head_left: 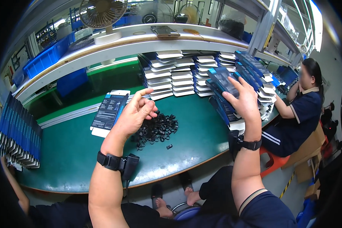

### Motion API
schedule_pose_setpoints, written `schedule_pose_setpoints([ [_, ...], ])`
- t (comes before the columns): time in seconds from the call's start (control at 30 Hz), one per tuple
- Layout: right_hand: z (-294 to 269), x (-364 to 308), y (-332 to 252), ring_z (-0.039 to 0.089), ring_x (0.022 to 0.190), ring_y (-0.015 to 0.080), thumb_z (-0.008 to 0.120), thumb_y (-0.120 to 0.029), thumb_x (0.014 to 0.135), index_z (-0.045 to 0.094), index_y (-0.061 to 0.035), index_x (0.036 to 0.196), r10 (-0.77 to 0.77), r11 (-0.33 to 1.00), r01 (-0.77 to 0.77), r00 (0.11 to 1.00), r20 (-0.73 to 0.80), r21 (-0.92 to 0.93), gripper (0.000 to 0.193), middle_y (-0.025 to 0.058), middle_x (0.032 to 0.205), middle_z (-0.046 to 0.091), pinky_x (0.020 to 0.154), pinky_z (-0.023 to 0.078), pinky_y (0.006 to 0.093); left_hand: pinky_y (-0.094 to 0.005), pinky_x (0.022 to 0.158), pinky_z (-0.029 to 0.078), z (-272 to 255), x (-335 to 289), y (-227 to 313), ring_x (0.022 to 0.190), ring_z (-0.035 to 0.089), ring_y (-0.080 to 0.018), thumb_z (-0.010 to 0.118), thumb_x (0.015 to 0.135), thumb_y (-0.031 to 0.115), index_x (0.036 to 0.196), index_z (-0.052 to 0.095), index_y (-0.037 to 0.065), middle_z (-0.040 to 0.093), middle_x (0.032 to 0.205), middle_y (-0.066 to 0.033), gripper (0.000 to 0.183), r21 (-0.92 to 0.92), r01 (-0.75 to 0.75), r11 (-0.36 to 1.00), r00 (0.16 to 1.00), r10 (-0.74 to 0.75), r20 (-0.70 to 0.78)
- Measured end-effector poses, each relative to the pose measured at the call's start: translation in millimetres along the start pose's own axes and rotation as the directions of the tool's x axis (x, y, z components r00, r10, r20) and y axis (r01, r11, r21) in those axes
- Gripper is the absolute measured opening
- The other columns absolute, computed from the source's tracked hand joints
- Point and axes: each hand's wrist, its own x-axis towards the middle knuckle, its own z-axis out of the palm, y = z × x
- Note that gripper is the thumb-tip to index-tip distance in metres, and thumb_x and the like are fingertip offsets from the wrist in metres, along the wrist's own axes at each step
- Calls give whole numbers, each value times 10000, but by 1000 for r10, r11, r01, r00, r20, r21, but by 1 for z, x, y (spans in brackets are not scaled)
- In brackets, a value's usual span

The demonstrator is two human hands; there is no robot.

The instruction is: Assembling and packaging product boxes into a larger carton for shipment.

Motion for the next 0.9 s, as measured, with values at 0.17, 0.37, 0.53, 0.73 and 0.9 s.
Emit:
schedule_pose_setpoints([
  [0.17, 7, -1, -25, 499, 1185, 367, 729, -304, 768, 611, -129, 1229, -142, 966, 179, 970, -197, 185, 506, 216, 1281, 537, 997, 377, 452, -237, 724, 475, -3, 3, -6, 814, 608, -133, 551, 968, 281, 1357, 408, 39, 595, 910, -57, 479, 62, 46, 997, 996, -42, -78],
  [0.37, 24, 9, -116, 617, 1018, 319, 692, -253, 813, 637, -75, 1159, -477, 757, 380, 877, 53, 532, 393, 165, 1090, 659, 900, 475, 387, -239, 664, 484, -16, 8, -11, 760, 602, -118, 567, 939, 127, 1185, 565, 29, 608, 843, -38, 265, 200, 65, 978, 933, 12, -360],
  [0.53, 64, 23, -148, 627, 984, 338, 673, -322, 818, 687, -76, 1072, -550, 816, 358, 724, 417, 455, 354, 174, 978, 683, 861, 491, 417, -289, 752, 503, -31, 7, -19, 797, 615, -145, 620, 866, 107, 1107, 603, 28, 624, 886, -62, 254, 532, 214, 819, 849, 112, -515],
  [0.73, 97, 14, -138, 625, 992, 340, 689, -314, 808, 681, -64, 1081, -577, 773, 311, 708, 408, 553, 370, 181, 1003, 676, 875, 484, 418, -429, 991, 402, -58, -1, -34, 1197, 482, -336, 688, 797, 295, 1247, 536, 88, 497, 1268, -170, 519, 764, 491, 418, 807, 112, -580],
  [0.9, 116, 8, -144, 629, 901, 325, 705, -266, 801, 663, -64, 1098, -638, 699, 373, 712, 295, 610, 361, 145, 888, 674, 820, 490, 410, -538, 1083, 238, -74, -4, -39, 1358, 334, -347, 740, 711, 504, 1435, 375, 167, 325, 1481, -187, 878, 686, 692, 227, 717, -108, -688],
])
